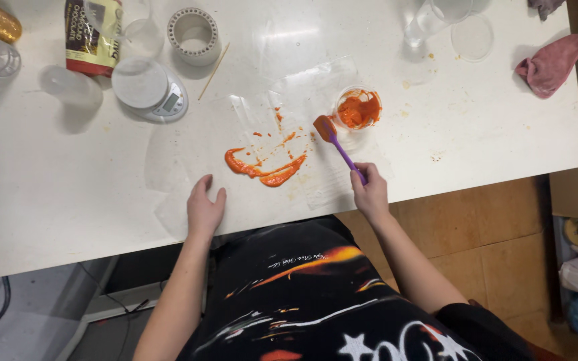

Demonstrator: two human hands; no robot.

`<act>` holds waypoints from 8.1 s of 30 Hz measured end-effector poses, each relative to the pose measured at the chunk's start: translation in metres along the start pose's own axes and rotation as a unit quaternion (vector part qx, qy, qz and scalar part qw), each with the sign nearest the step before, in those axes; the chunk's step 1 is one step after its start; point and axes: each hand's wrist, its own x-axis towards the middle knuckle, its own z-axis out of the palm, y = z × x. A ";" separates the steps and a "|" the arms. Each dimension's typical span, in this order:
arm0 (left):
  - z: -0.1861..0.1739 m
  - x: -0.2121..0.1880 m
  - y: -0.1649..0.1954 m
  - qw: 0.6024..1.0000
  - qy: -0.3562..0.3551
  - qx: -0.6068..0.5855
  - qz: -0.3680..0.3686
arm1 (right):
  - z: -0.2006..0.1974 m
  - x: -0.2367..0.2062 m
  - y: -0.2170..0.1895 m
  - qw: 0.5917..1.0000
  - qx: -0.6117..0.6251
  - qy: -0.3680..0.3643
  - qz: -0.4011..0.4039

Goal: The person retrieves a clear plastic sheet from a shelf and places it on a table. They then use a purple spatula to scoop an orange paste from a small container and spread it onto the plastic sheet in a thin layer.

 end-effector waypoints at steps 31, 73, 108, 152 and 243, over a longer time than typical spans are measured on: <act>0.174 0.165 0.282 0.927 -0.255 0.254 0.103 | -0.009 0.031 0.028 0.965 0.091 -0.247 -0.002; -0.003 -0.004 -0.009 0.981 -0.015 0.182 0.059 | 0.031 0.007 0.008 0.991 -0.116 -0.007 -0.068; -0.032 -0.003 -0.022 0.941 -0.159 0.240 0.176 | 0.127 -0.153 -0.007 0.997 -0.060 0.035 -0.025; -0.023 -0.099 -0.110 0.905 -0.150 -0.263 -0.300 | 0.099 -0.145 -0.006 0.967 0.135 -0.123 0.180; -0.079 0.206 0.064 0.881 -0.440 -0.015 -0.172 | 0.001 -0.054 -0.018 0.878 0.417 -0.141 0.188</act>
